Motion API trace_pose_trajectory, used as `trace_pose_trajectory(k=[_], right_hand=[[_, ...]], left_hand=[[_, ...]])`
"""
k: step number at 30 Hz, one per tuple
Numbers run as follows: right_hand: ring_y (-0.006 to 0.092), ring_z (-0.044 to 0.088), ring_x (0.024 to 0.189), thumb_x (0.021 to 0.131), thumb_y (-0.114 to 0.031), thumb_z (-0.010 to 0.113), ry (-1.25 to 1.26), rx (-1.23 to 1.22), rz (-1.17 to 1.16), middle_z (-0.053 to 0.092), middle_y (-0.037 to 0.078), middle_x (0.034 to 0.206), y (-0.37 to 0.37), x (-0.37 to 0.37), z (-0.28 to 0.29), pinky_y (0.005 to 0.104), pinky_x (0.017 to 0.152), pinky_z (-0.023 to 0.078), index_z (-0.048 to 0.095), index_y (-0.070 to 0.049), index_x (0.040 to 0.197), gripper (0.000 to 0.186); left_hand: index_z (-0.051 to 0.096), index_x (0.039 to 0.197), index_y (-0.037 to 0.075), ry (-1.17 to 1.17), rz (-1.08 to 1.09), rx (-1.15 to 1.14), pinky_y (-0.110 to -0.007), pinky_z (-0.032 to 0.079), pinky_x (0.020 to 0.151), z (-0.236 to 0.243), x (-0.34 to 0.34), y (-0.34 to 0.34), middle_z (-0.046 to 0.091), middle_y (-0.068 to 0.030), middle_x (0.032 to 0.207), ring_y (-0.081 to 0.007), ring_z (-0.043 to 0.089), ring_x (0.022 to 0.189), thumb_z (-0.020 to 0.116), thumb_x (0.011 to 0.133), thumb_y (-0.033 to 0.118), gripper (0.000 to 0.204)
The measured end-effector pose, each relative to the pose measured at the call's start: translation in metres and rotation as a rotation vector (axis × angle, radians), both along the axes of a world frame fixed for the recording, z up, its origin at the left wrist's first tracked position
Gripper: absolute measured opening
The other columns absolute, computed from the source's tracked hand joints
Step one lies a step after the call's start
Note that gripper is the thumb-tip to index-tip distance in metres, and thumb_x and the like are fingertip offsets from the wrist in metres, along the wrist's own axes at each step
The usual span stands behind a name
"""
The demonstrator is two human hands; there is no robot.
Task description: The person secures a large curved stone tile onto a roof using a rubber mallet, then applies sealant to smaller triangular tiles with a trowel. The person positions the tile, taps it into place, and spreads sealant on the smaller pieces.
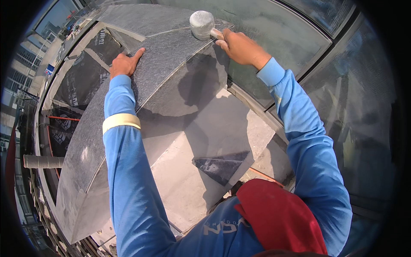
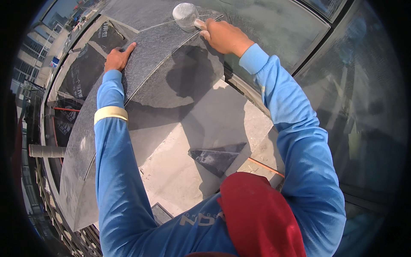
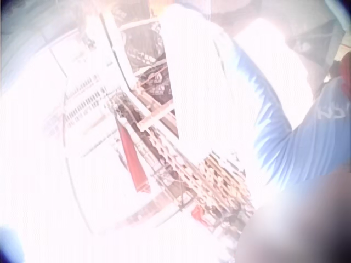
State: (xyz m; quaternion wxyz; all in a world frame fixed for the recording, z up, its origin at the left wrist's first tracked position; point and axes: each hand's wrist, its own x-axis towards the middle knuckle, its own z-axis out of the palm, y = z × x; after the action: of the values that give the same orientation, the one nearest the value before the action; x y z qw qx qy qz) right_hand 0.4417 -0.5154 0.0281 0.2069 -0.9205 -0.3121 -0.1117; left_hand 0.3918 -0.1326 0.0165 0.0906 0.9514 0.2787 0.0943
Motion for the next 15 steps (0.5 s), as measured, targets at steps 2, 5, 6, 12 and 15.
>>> trace_pose_trajectory(k=[2, 5, 6, 12, 15], right_hand=[[0.0468, 0.066, 0.086, 0.106, -0.038, 0.051, 0.016, -0.039, 0.011, 0.068, 0.027, 0.089, 0.0, -0.005, 0.005, 0.0547, 0.074, 0.05, 0.055, 0.002, 0.11, 0.04], [0.046, 0.067, 0.087, 0.107, -0.037, 0.051, 0.004, -0.044, -0.047, 0.068, 0.027, 0.089, 0.0, -0.016, 0.011, 0.0545, 0.074, 0.051, 0.054, 0.002, 0.112, 0.039], [0.045, 0.068, 0.089, 0.107, -0.035, 0.05, 0.07, -0.065, -0.064, 0.069, 0.026, 0.092, 0.001, -0.019, 0.012, 0.0541, 0.077, 0.052, 0.055, 0.001, 0.113, 0.037], [0.0426, 0.07, 0.09, 0.107, -0.031, 0.05, 0.053, 0.001, -0.08, 0.071, 0.022, 0.093, 0.005, -0.035, 0.018, 0.0527, 0.079, 0.054, 0.056, 0.001, 0.114, 0.034], [0.0421, 0.07, 0.089, 0.106, -0.03, 0.05, 0.196, 0.0, -0.029, 0.071, 0.023, 0.092, 0.007, -0.038, 0.02, 0.053, 0.078, 0.053, 0.056, 0.001, 0.113, 0.032]], left_hand=[[0.064, 0.132, -0.005, -0.01, -0.008, 0.004, -0.048, 0.045, 0.11, 0.001, 0.0, -0.001, 0.062, -0.0275, 0.136, -0.0428, 0.059, 0.128, 0.057, 0.077, 0.087, 0.108], [0.064, 0.132, -0.005, -0.016, -0.004, 0.013, -0.047, 0.045, 0.11, 0.004, -0.002, -0.002, 0.063, -0.0282, 0.135, -0.0426, 0.059, 0.128, 0.058, 0.077, 0.087, 0.107], [0.064, 0.132, -0.005, -0.023, -0.002, 0.007, -0.047, 0.045, 0.11, 0.004, -0.003, -0.004, 0.063, -0.0284, 0.134, -0.0425, 0.059, 0.129, 0.058, 0.077, 0.087, 0.107], [0.063, 0.136, -0.002, -0.03, -0.004, 0.018, -0.047, 0.044, 0.111, 0.009, -0.006, -0.011, 0.062, -0.0284, 0.136, -0.042, 0.058, 0.13, 0.059, 0.079, 0.084, 0.103], [0.062, 0.137, -0.001, -0.03, 0.016, 0.004, -0.048, 0.043, 0.112, 0.008, -0.006, -0.012, 0.062, -0.0278, 0.136, -0.0421, 0.057, 0.131, 0.059, 0.078, 0.084, 0.103]])
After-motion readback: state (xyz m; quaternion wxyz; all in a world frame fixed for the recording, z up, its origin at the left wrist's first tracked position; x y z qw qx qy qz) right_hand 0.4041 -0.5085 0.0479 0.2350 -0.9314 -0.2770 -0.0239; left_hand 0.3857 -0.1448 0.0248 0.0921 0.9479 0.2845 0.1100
